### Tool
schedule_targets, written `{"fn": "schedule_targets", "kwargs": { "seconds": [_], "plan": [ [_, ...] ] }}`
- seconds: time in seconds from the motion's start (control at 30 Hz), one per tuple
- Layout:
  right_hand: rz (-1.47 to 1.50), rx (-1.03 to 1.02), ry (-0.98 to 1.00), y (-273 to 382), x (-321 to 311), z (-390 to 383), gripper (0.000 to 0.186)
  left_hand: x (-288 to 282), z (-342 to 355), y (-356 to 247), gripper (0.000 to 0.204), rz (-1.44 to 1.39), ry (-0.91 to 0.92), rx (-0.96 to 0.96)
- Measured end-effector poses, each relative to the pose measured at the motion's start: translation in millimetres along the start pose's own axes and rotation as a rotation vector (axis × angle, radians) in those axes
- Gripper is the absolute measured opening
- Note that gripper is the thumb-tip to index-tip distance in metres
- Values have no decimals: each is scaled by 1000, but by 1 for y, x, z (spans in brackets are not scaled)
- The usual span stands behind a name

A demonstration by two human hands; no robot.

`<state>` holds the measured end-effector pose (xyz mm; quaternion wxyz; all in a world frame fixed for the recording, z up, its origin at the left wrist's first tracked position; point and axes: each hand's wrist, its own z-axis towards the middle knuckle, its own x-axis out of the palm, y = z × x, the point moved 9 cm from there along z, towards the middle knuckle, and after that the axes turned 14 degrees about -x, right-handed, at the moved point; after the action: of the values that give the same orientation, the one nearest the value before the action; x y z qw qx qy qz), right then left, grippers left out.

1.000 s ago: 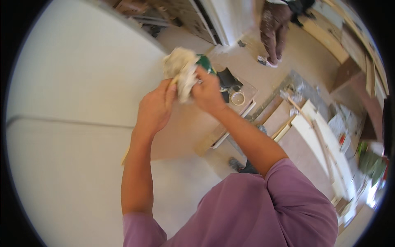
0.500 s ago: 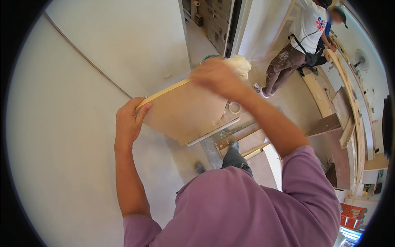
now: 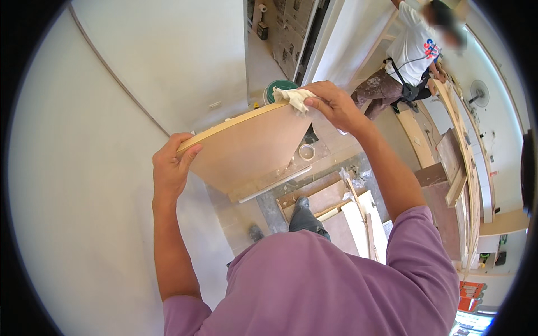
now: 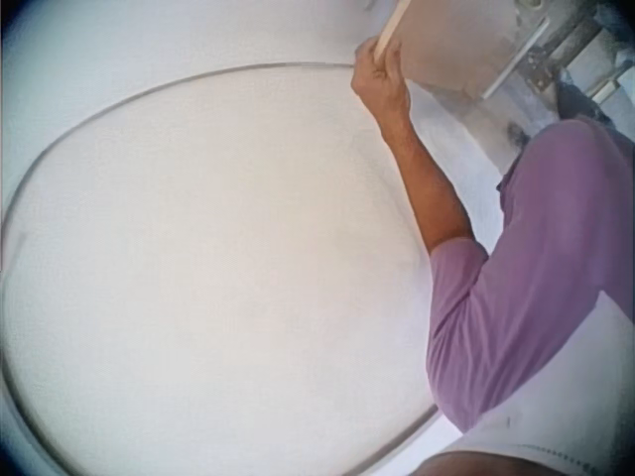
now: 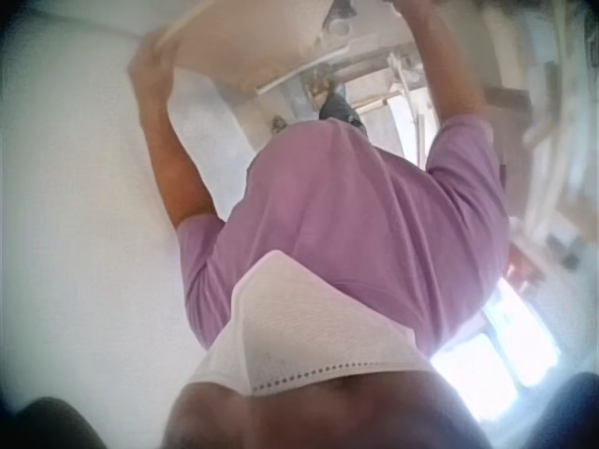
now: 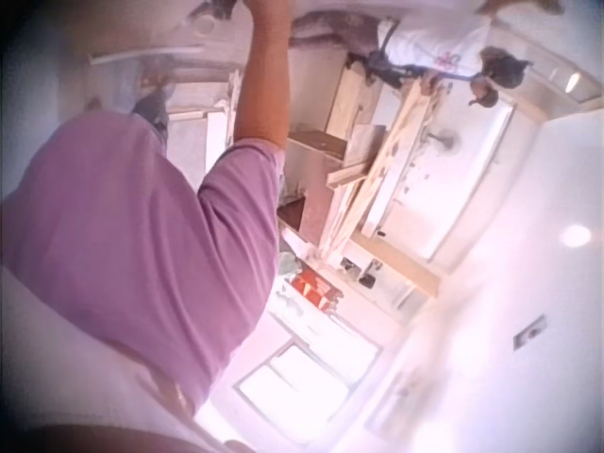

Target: The person removes protective film from a cabinet door and wipes it with a cloth. They then kneel to install the door onto a cabinet under a sink, aligning it with the hinges and securing it in place.

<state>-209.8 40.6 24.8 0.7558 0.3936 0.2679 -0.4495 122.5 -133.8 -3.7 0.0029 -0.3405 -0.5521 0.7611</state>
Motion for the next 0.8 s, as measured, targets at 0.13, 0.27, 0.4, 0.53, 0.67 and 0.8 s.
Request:
{"fn": "schedule_targets", "kwargs": {
  "seconds": [0.13, 0.27, 0.4, 0.53, 0.67, 0.8],
  "plan": [
    [308, 240, -194, -10, -15, 5, 35, -10, -5, 13, 35, -93, -38, -102],
    [-83, -152, 68, 40, -10, 42, 32, -13, -3, 44, 31, -223, 5, -188],
    [-300, -334, 221, 70, 27, 58, 29, -10, 4, 46, 26, -214, 115, -169],
    [-91, -557, 22, 148, 123, 104, 15, -6, 11, 64, 26, -185, 169, -149],
    [-136, -491, 40, 211, 154, 131, 15, -14, 6, 75, 29, -343, 128, -194],
    [-129, -470, 60, 102, 78, 85, 18, -13, 6, 40, 30, -205, 141, -130]
  ]
}}
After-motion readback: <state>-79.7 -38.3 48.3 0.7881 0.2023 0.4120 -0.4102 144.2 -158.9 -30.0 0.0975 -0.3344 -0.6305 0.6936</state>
